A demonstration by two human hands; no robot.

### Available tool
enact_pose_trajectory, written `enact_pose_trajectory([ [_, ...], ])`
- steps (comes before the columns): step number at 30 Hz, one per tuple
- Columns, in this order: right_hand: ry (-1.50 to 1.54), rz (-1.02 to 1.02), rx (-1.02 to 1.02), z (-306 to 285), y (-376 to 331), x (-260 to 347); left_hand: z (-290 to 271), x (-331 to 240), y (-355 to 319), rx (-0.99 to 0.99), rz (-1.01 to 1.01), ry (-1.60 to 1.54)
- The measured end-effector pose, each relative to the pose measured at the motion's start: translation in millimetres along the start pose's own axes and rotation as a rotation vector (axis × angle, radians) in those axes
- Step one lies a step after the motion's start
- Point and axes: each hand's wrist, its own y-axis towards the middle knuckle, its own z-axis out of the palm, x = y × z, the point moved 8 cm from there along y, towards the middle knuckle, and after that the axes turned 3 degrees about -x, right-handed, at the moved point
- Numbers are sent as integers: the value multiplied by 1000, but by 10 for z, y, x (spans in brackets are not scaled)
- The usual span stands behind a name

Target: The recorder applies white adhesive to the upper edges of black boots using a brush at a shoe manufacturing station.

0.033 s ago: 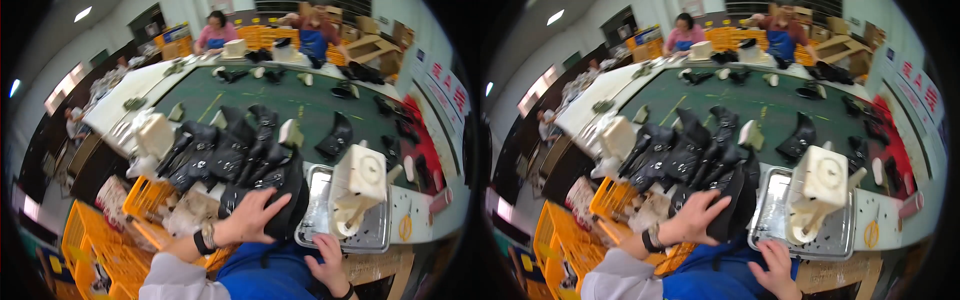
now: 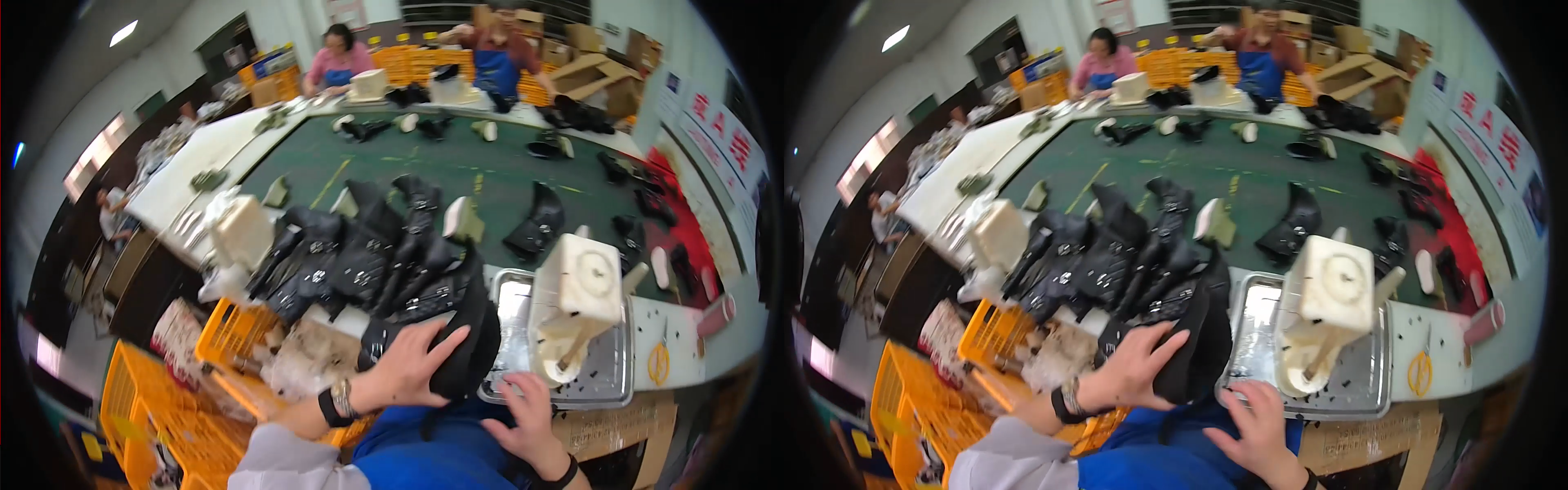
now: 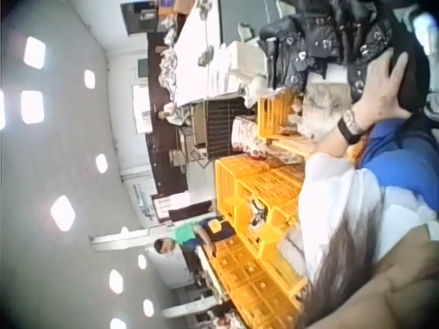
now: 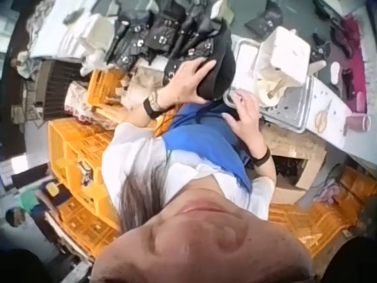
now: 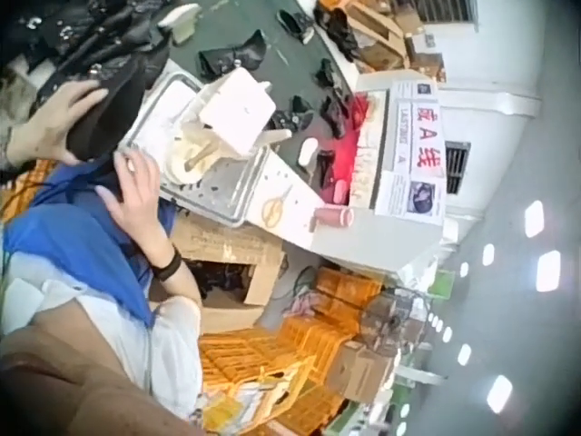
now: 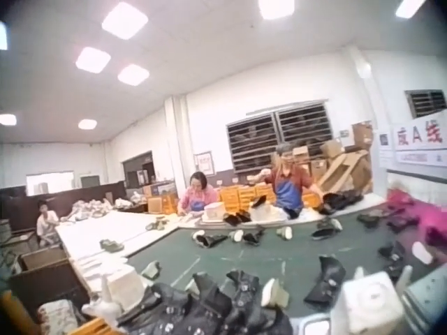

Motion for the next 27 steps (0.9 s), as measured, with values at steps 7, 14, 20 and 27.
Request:
enact_pose_trajectory([
  [7, -12, -204, 70, 248, 134, 174, 499, -253, -53, 84, 5, -195],
  [14, 16, -164, 53, 323, 86, 173, 585, -112, -40, 36, 38, -473],
  [20, 29, -225, -108, 260, 215, 232, 504, -67, -9, 39, -6, -313],
  [27, 101, 17, -48, 227, 264, 120, 360, -185, 87, 49, 107, -157],
])
